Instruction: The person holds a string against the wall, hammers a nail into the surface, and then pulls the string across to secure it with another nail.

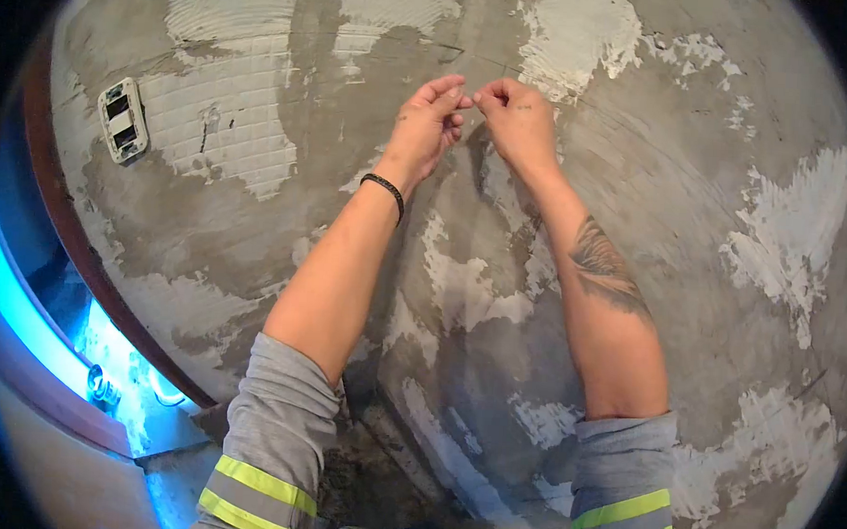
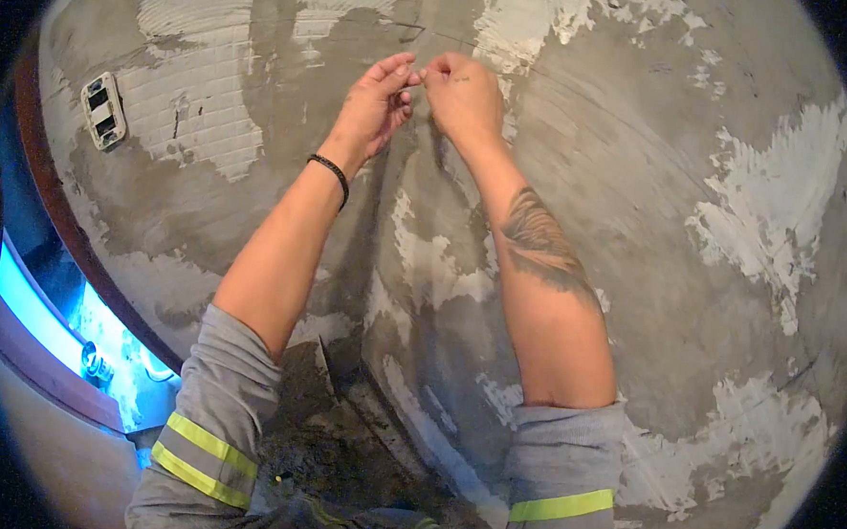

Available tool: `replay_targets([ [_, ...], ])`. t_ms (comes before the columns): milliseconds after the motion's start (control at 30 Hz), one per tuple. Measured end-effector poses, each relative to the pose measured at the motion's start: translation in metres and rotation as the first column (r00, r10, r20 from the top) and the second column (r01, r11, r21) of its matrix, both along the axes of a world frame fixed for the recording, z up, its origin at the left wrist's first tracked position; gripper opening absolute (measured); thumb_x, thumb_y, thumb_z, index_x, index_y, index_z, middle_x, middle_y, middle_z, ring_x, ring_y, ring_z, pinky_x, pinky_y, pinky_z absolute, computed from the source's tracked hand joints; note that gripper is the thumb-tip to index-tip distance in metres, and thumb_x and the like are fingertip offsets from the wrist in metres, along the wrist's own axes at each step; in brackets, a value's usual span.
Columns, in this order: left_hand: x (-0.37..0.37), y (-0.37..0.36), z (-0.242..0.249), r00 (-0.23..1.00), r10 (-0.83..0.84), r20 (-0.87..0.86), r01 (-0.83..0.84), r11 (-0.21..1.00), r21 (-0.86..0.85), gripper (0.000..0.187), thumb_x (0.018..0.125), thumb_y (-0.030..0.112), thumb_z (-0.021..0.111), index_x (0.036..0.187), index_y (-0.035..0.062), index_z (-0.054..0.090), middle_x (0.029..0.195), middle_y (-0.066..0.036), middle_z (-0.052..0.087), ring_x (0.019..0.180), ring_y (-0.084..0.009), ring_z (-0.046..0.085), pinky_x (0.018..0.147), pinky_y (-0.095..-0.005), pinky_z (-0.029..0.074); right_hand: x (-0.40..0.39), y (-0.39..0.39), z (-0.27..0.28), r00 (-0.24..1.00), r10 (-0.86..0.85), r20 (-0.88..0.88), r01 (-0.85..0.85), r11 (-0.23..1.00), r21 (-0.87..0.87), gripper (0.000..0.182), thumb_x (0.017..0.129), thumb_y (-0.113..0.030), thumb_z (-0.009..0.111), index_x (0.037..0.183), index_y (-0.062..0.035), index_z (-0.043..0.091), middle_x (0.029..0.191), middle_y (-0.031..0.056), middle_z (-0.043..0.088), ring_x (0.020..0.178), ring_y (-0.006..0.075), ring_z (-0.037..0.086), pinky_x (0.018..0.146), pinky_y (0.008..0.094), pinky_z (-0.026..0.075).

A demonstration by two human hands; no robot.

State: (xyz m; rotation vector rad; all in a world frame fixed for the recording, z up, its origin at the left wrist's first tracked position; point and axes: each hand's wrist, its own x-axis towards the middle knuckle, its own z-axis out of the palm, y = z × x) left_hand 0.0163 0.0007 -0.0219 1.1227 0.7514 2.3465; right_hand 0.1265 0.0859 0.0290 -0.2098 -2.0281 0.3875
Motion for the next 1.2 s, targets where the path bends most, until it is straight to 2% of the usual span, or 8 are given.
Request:
replay_targets([
  [233,-0.001,-0.008,-0.010,0.982,-0.169,0.080,0.169,0.986,0.009,0.021,0.097,0.015,0.059,0.117,0.0097,0.059,0.093,0.002,0.063,0.069,-0.0047,0.052,0.062,-0.0216,0.049,-0.006,-0.017,-0.012,0.995,-0.097,-0.032,0.096,0.995,-0.024,0.024,0.085,-0.027,0.060,0.090,-0.0060,0.070,0.084,0.0178,0.069,0.080,0.0345,0.067,0.072,0.0437,0.051],
  [300,-0.005,-0.007,-0.010,0.984,-0.164,0.074,0.164,0.986,0.009,0.019,0.096,0.015,0.059,0.114,0.0086,0.060,0.092,0.002,0.063,0.069,-0.0046,0.053,0.062,-0.0215,0.050,-0.004,-0.021,-0.013,0.999,0.043,0.030,-0.040,0.995,-0.097,0.021,0.085,-0.021,0.066,0.090,0.0001,0.069,0.075,0.0124,0.068,0.068,0.0197,0.063,0.065,0.0340,0.049],
  [433,-0.001,-0.012,-0.002,0.981,-0.183,0.069,0.186,0.982,-0.033,0.015,0.097,0.015,0.059,0.109,0.0066,0.062,0.091,0.003,0.063,0.070,-0.0044,0.053,0.062,-0.0220,0.051,-0.004,-0.023,-0.009,1.000,-0.026,0.003,0.027,0.992,-0.123,0.022,0.085,-0.021,0.067,0.090,0.0002,0.069,0.076,0.0113,0.068,0.068,0.0190,0.063,0.065,0.0334,0.049],
  [500,-0.006,-0.012,0.003,0.982,-0.181,0.044,0.183,0.983,-0.036,0.015,0.097,0.016,0.059,0.109,0.0066,0.062,0.090,0.003,0.062,0.071,-0.0047,0.053,0.063,-0.0222,0.051,-0.014,-0.014,-0.008,0.999,-0.022,-0.050,0.018,0.997,-0.077,0.023,0.083,-0.027,0.066,0.088,-0.0048,0.071,0.081,0.0189,0.069,0.080,0.0339,0.067,0.072,0.0414,0.051],
  [633,-0.025,-0.004,0.012,0.993,-0.082,0.082,0.084,0.996,-0.014,0.016,0.097,0.016,0.058,0.110,0.0068,0.061,0.089,0.002,0.062,0.073,-0.0058,0.053,0.066,-0.0227,0.051,-0.025,-0.014,0.012,0.996,0.050,0.080,-0.037,0.987,-0.158,0.022,0.082,-0.026,0.067,0.089,-0.0053,0.072,0.084,0.0205,0.069,0.083,0.0351,0.067,0.073,0.0428,0.051],
  [833,-0.046,0.025,0.029,0.991,-0.128,0.049,0.124,0.990,0.071,0.019,0.099,0.019,0.056,0.113,0.0070,0.058,0.092,0.000,0.063,0.074,-0.0084,0.056,0.067,-0.0253,0.051,-0.034,-0.022,0.049,0.936,-0.274,0.222,0.228,0.950,0.212,0.024,0.082,-0.023,0.064,0.090,-0.0017,0.071,0.091,0.0237,0.068,0.089,0.0379,0.067,0.076,0.0473,0.053],
  [900,-0.044,0.036,0.032,0.985,-0.127,0.115,0.116,0.989,0.090,0.016,0.099,0.019,0.056,0.109,0.0078,0.058,0.089,0.001,0.061,0.072,-0.0083,0.053,0.064,-0.0257,0.048,-0.036,-0.021,0.052,0.899,-0.399,0.183,0.256,0.815,0.520,0.025,0.084,-0.023,0.060,0.090,-0.0006,0.071,0.094,0.0234,0.068,0.089,0.0395,0.067,0.076,0.0476,0.054],
  [1200,-0.027,0.055,0.046,0.965,-0.127,0.229,0.087,0.980,0.179,0.016,0.100,0.018,0.051,0.112,0.0072,0.057,0.090,-0.001,0.063,0.072,-0.0091,0.058,0.060,-0.0255,0.052,-0.027,-0.033,0.064,0.804,-0.571,0.168,0.417,0.742,0.525,0.027,0.085,-0.025,0.058,0.099,-0.0021,0.063,0.093,0.0205,0.067,0.093,0.0412,0.066,0.077,0.0493,0.053],
])
